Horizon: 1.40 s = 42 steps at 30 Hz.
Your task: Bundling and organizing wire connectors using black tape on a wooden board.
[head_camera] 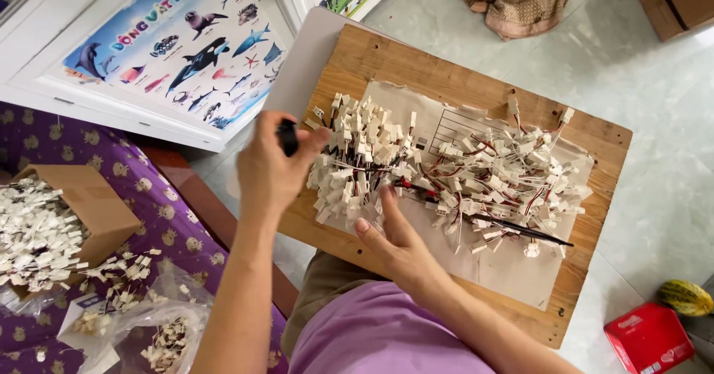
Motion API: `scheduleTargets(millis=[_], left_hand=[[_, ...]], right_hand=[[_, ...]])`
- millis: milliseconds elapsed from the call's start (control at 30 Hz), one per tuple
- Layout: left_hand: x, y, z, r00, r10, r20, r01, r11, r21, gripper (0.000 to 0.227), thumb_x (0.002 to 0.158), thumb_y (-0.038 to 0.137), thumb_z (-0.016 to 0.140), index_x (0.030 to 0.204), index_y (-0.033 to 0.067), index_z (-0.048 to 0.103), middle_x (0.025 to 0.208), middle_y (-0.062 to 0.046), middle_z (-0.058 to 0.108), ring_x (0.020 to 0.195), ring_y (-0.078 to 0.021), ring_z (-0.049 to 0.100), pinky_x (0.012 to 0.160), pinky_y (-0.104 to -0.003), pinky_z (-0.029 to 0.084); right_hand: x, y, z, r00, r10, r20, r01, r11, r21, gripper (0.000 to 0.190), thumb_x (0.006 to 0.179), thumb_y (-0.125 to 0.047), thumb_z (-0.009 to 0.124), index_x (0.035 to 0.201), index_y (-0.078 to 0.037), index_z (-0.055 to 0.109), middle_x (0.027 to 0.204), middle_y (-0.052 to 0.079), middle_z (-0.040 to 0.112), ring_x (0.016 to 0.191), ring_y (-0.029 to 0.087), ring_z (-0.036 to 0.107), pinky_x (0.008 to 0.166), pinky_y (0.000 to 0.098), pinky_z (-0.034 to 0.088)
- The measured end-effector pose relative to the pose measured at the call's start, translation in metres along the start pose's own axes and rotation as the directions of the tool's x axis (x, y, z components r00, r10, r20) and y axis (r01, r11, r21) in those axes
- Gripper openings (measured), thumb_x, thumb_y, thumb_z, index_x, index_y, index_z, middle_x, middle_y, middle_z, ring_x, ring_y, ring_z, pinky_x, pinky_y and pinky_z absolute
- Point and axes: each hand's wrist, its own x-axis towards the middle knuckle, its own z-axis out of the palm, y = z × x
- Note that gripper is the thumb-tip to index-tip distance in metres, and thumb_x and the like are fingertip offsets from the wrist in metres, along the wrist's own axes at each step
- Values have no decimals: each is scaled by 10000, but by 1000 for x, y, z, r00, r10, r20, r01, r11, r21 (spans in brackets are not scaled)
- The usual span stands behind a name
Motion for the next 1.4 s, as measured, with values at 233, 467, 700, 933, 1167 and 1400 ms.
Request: scheduleTargets(millis=[233, 467, 700, 933, 1167, 1400], left_hand=[[55, -70, 35, 985, -119, 123, 78, 953, 294, 1076, 639, 995, 447, 1286, 141, 548, 1074, -114, 745, 1054, -317, 710, 969, -578, 432], [36, -59, 43, 904, -193, 381, 40, 926, 376, 1345, 487, 1059, 410, 1442, 114, 467, 1188, -223, 713, 1194, -371, 657, 1064, -586, 356], [25, -59, 37, 870, -278, 406, 130, 926, 355, 1360, 444, 1019, 473, 1459, 114, 455, 1229, -239, 705, 1230, -372, 648, 1110, -565, 340], [43, -83, 42, 857, -154, 493, 100, 986, 134, 1455, 464, 1088, 416, 1456, 24, 426, 1382, -298, 570, 1341, -395, 540, 1144, -521, 381], [39, -46, 31, 815, -228, 533, 43, 941, 336, 1537, 363, 1073, 412, 1523, 66, 363, 1426, -264, 556, 1309, -358, 576, 1106, -574, 352], [43, -67, 41, 828, -176, 532, 20, 958, 286, 1504, 355, 1037, 557, 1497, 73, 391, 1464, -229, 537, 1334, -338, 550, 1090, -559, 357]], right_hand=[[54, 21, 5, 881, 309, -359, -326, 945, 14, 1111, 762, -755, 532, 1606, -84, 263, 1591, 181, 411, 1458, 327, 438, 1141, 439, 406], [57, 6, 21, 824, 443, -355, -314, 876, 365, 1038, 780, -621, 686, 1573, -103, 260, 1565, 145, 401, 1432, 312, 407, 1076, 503, 381], [25, 39, 6, 902, 414, -125, -293, 798, 526, 1018, 847, -489, 762, 1592, -50, 224, 1602, 138, 393, 1499, 251, 361, 1202, 394, 310], [24, -70, -118, 975, -15, -223, -18, 989, -146, 476, 909, -414, 657, 1190, -37, 735, 1083, 135, 798, 965, 217, 773, 855, 407, 611], [115, -37, -108, 890, 450, -73, -296, 451, -842, 643, 886, -666, 552, 1016, -89, 804, 784, 100, 746, 682, 217, 695, 672, 390, 572], [137, -34, -95, 871, 482, -97, -300, 365, -881, 868, 754, -832, 631, 870, 8, 813, 744, 143, 712, 673, 247, 660, 669, 451, 542]])
